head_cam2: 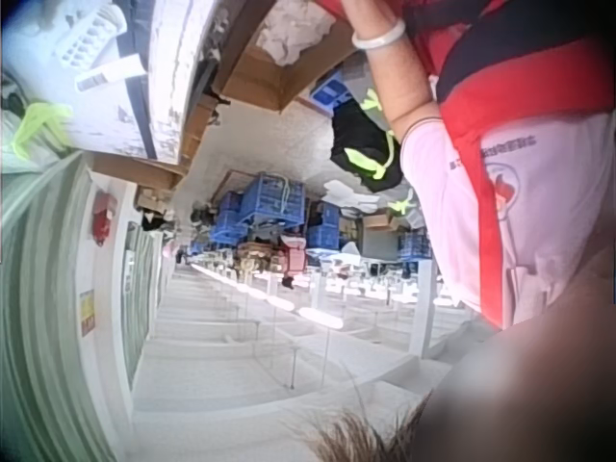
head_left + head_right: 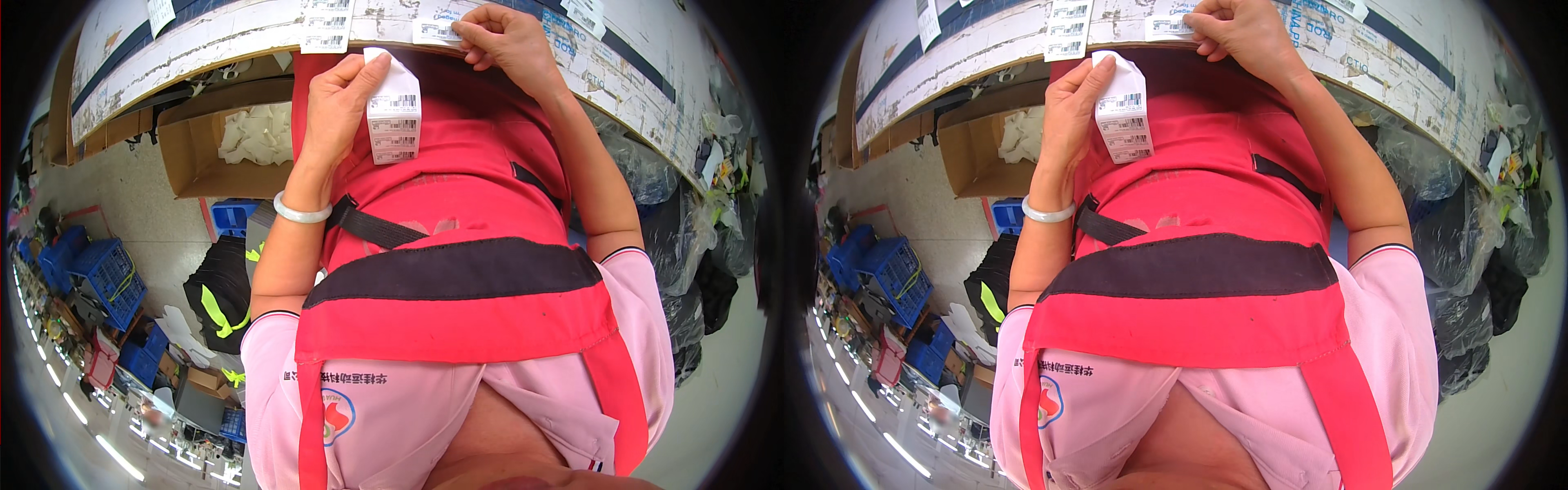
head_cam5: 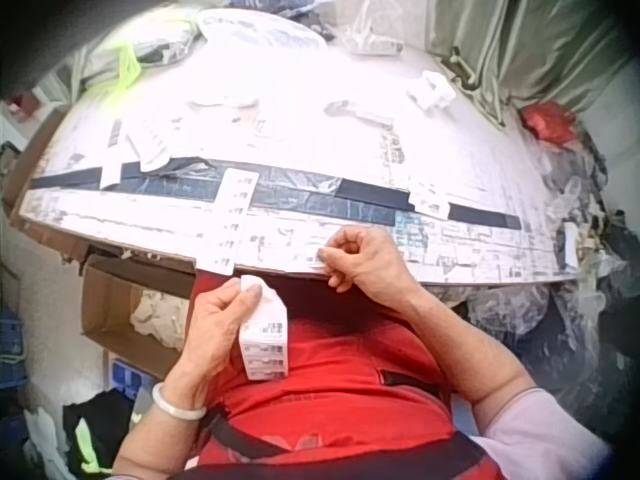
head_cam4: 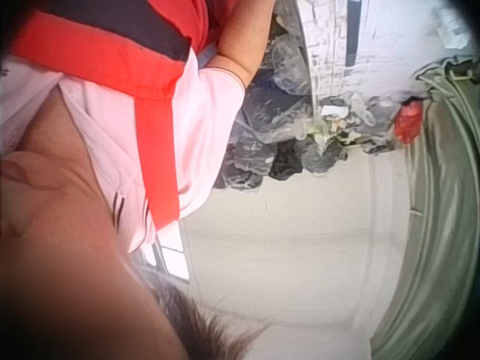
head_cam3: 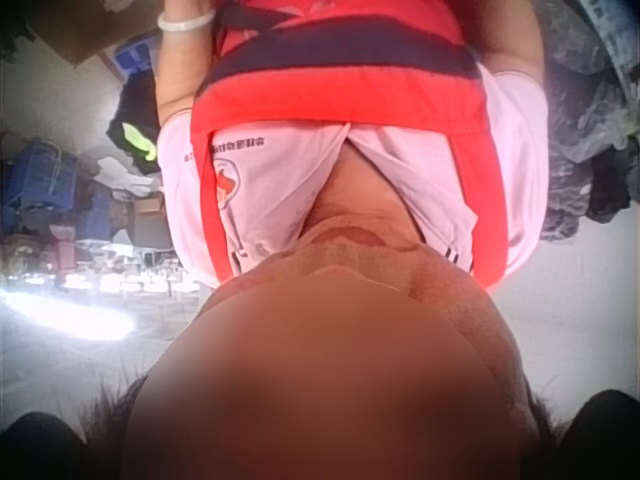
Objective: Peeling and applying identification labels to garments or packaging materials.
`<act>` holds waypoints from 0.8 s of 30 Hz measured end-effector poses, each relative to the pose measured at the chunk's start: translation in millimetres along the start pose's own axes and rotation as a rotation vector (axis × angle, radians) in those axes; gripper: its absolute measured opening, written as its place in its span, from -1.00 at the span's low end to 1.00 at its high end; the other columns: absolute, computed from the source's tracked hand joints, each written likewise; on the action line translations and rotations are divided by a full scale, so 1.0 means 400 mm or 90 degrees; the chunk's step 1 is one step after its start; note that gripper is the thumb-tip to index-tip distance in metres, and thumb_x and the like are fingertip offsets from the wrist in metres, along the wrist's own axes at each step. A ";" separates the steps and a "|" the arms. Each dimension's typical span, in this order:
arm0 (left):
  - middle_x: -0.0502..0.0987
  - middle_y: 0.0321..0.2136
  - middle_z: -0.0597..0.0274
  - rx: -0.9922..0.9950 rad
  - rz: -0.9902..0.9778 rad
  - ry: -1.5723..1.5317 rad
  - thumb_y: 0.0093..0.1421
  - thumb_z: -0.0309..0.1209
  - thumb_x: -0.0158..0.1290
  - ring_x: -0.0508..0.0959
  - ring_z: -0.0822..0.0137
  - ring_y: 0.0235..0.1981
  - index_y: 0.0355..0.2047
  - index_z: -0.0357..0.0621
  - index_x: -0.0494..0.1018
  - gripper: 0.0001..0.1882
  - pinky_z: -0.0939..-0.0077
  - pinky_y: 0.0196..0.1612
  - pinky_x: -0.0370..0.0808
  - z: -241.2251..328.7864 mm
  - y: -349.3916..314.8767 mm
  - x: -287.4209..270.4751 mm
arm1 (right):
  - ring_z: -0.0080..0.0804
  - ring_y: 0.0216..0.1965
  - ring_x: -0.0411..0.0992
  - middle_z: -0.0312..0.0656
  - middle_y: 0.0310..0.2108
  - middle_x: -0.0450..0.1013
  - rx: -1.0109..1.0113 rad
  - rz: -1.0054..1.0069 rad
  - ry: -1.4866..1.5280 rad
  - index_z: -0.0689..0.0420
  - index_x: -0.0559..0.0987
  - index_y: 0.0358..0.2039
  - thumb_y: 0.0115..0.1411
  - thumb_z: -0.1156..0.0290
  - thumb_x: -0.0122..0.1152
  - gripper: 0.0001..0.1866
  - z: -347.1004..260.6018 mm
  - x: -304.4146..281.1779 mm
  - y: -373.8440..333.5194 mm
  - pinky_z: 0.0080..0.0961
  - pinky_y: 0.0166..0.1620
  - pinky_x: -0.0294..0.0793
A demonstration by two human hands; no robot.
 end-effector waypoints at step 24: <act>0.59 -0.33 0.28 0.029 0.021 -0.049 0.31 -0.34 0.04 0.53 0.57 -0.38 -0.20 -0.33 0.53 -0.75 0.71 -0.30 0.43 0.019 -0.007 0.012 | -0.41 -0.61 0.44 -0.16 -0.64 0.45 -0.111 0.511 -0.439 0.22 0.50 -0.40 -0.05 0.31 0.38 -0.70 0.166 -0.534 0.025 -0.37 -0.49 0.41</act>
Point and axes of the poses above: each hand's wrist, its own y-axis towards the middle knuckle, its own x-axis out of the palm, z = x × y, the point moved 5 cm from there along y, towards the middle knuckle
